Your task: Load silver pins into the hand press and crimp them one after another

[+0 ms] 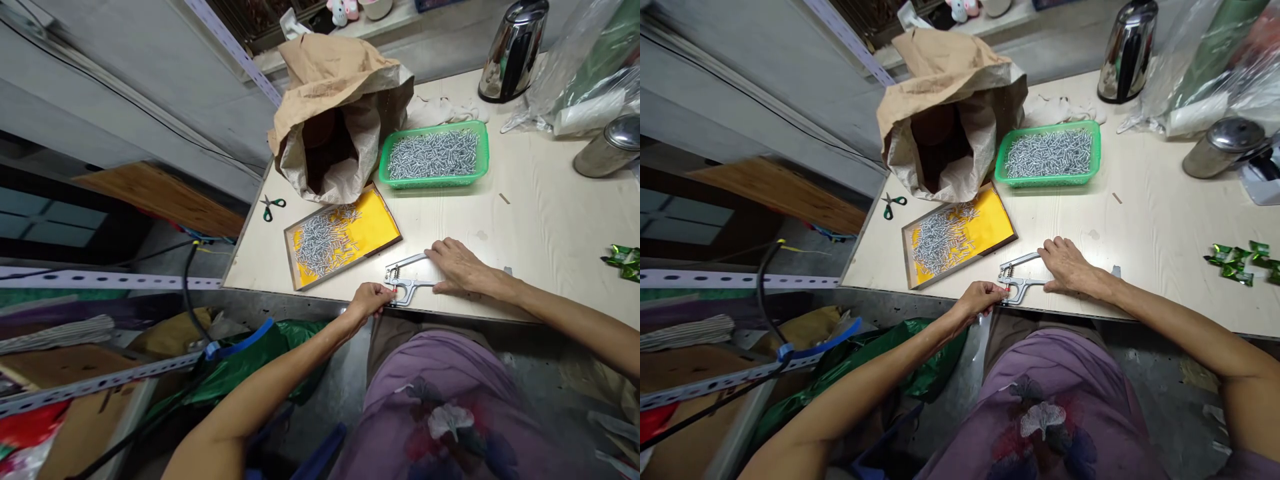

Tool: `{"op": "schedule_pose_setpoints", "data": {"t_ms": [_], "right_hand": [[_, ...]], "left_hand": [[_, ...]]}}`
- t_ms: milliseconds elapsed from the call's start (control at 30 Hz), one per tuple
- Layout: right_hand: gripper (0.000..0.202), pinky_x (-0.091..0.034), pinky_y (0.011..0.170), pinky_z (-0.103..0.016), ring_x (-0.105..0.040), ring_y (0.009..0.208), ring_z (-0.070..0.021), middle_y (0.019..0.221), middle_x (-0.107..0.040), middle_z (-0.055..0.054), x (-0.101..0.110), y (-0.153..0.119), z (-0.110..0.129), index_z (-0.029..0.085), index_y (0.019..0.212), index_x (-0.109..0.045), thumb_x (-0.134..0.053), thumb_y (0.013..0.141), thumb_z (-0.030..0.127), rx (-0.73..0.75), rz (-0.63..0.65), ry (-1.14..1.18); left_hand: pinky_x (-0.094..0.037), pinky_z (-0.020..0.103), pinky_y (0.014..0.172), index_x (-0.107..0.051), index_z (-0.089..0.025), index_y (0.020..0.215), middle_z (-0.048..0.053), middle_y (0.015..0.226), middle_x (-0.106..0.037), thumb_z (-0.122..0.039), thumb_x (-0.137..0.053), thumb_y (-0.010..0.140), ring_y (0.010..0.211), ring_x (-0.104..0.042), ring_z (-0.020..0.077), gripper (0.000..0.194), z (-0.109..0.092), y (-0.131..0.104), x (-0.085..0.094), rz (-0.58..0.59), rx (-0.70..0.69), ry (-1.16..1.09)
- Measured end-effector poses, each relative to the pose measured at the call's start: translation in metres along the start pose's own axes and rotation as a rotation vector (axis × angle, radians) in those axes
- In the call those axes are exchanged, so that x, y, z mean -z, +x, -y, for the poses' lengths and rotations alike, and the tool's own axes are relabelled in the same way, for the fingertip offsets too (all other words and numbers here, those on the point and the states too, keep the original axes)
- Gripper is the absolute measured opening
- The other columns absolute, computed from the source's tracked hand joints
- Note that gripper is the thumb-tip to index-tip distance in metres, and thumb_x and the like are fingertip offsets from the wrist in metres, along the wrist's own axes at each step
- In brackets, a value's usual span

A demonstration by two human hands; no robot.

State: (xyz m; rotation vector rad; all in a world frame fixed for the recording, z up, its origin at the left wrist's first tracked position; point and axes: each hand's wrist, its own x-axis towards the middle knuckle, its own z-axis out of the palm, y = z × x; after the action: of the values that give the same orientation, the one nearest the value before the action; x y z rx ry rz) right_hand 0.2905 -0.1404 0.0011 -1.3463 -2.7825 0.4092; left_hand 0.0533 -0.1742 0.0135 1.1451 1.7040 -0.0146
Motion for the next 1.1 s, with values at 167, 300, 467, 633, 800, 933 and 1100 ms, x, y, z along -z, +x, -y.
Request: {"op": "schedule_pose_setpoints", "data": {"t_ms": [167, 300, 467, 633, 800, 933, 1100], "right_hand": [[0.04, -0.04, 0.071, -0.034, -0.049, 0.09, -0.0256, 0.101, -0.057, -0.013, 0.002, -0.006, 0.009, 0.014, 0.098, -0.059, -0.076, 0.071, 0.037, -0.044, 0.027, 0.068], [0.04, -0.041, 0.072, -0.035, -0.049, 0.092, -0.0264, 0.101, -0.056, -0.013, 0.004, -0.01, 0.014, 0.014, 0.102, -0.058, -0.076, 0.071, 0.033, -0.066, -0.002, 0.085], [0.064, -0.044, 0.078, -0.038, -0.049, 0.096, -0.0283, 0.109, -0.056, -0.014, 0.007, -0.016, 0.014, 0.014, 0.117, -0.053, -0.081, 0.064, 0.038, -0.074, 0.013, 0.085], [0.059, -0.044, 0.079, -0.037, -0.05, 0.097, -0.0284, 0.105, -0.059, -0.014, 0.015, -0.02, 0.018, 0.012, 0.114, -0.056, -0.08, 0.067, 0.038, -0.13, 0.053, 0.035], [0.037, -0.041, 0.073, -0.033, -0.052, 0.088, -0.0249, 0.094, -0.061, -0.012, 0.013, -0.028, 0.025, 0.01, 0.099, -0.063, -0.075, 0.075, 0.034, -0.164, 0.051, 0.007], [0.02, -0.037, 0.072, -0.031, -0.052, 0.082, -0.021, 0.088, -0.06, -0.009, 0.003, -0.038, 0.026, 0.012, 0.094, -0.063, -0.07, 0.081, 0.025, -0.108, -0.064, 0.043], [0.01, -0.032, 0.068, -0.031, -0.049, 0.075, -0.0192, 0.079, -0.059, -0.005, -0.011, -0.039, 0.026, 0.014, 0.088, -0.063, -0.062, 0.087, 0.024, -0.044, -0.146, 0.01]], "left_hand": [[-0.048, 0.028, 0.07, -0.065, -0.016, 0.081, 0.004, 0.082, -0.063, -0.029, -0.061, 0.085, 0.08, -0.06, 0.0178, 0.014, -0.004, -0.008, -0.005, -0.296, -0.483, 0.513], [-0.047, 0.038, 0.091, -0.057, -0.015, 0.113, 0.012, 0.118, -0.059, -0.03, -0.069, 0.08, 0.11, -0.052, 0.0261, 0.038, -0.021, 0.002, -0.02, -0.272, -0.878, 0.736], [-0.045, 0.043, 0.095, -0.037, -0.014, 0.133, 0.014, 0.123, -0.053, -0.027, -0.069, 0.079, 0.11, -0.051, 0.0271, 0.064, -0.04, 0.027, -0.026, -0.149, -0.995, 0.862], [-0.047, 0.043, 0.087, -0.038, -0.013, 0.131, 0.014, 0.116, -0.054, -0.04, -0.072, 0.076, 0.106, -0.05, 0.0294, 0.071, -0.055, 0.034, -0.021, -0.069, -0.989, 0.954], [-0.045, 0.038, 0.085, -0.053, -0.013, 0.113, 0.01, 0.105, -0.058, -0.034, -0.065, 0.083, 0.101, -0.051, 0.0255, 0.038, -0.064, 0.027, -0.022, 0.017, -1.005, 1.031], [-0.044, 0.035, 0.082, -0.056, -0.015, 0.107, 0.008, 0.1, -0.059, -0.028, -0.058, 0.089, 0.097, -0.051, 0.0226, 0.022, -0.06, 0.022, -0.025, 0.024, -1.013, 1.035], [-0.044, 0.033, 0.078, -0.061, -0.016, 0.095, 0.007, 0.093, -0.06, -0.027, -0.055, 0.091, 0.093, -0.051, 0.0214, 0.014, -0.056, 0.023, -0.028, 0.022, -0.994, 1.016]]}}
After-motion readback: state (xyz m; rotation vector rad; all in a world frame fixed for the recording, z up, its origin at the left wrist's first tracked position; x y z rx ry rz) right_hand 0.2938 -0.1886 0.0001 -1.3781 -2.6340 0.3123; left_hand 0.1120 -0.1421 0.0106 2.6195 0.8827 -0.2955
